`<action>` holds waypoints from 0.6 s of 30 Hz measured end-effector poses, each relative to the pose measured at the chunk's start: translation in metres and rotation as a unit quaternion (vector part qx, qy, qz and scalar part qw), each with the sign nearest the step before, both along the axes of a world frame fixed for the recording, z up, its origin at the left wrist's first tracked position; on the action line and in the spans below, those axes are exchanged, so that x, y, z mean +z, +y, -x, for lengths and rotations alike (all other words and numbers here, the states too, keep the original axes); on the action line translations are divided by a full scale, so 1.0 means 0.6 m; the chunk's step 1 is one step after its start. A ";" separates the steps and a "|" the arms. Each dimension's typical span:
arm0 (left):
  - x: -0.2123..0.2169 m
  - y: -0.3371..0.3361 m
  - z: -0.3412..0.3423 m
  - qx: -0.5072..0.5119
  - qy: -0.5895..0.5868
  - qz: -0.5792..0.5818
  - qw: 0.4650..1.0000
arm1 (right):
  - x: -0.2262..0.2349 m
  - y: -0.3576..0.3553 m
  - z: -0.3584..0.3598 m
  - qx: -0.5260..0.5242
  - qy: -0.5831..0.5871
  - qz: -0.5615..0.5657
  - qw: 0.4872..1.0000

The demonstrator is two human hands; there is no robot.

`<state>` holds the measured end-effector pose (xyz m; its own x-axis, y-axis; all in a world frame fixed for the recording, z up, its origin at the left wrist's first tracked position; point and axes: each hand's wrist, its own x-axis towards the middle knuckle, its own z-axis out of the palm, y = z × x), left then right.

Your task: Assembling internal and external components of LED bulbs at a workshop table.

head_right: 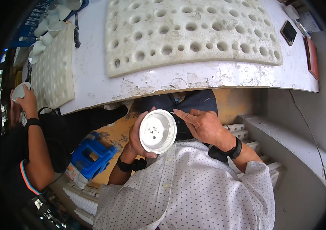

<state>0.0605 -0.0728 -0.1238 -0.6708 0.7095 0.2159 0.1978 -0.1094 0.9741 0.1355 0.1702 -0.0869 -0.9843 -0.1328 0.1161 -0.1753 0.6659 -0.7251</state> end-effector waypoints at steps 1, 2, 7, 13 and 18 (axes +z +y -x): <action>0.002 -0.002 0.001 0.001 0.004 -0.005 1.000 | -0.002 -0.002 0.002 -0.006 -0.008 -0.015 1.000; 0.004 -0.003 0.000 -0.008 0.023 0.028 0.999 | -0.003 -0.001 0.002 -0.007 0.008 -0.002 1.000; 0.006 0.007 -0.009 -0.013 0.057 0.050 0.997 | -0.005 0.005 -0.006 0.013 0.013 -0.054 0.998; 0.009 0.008 -0.009 -0.028 0.049 0.059 0.997 | -0.002 0.008 -0.010 0.014 0.047 -0.093 0.994; 0.003 0.013 -0.014 -0.024 0.054 0.031 0.998 | 0.004 0.009 -0.012 0.035 0.069 -0.151 0.985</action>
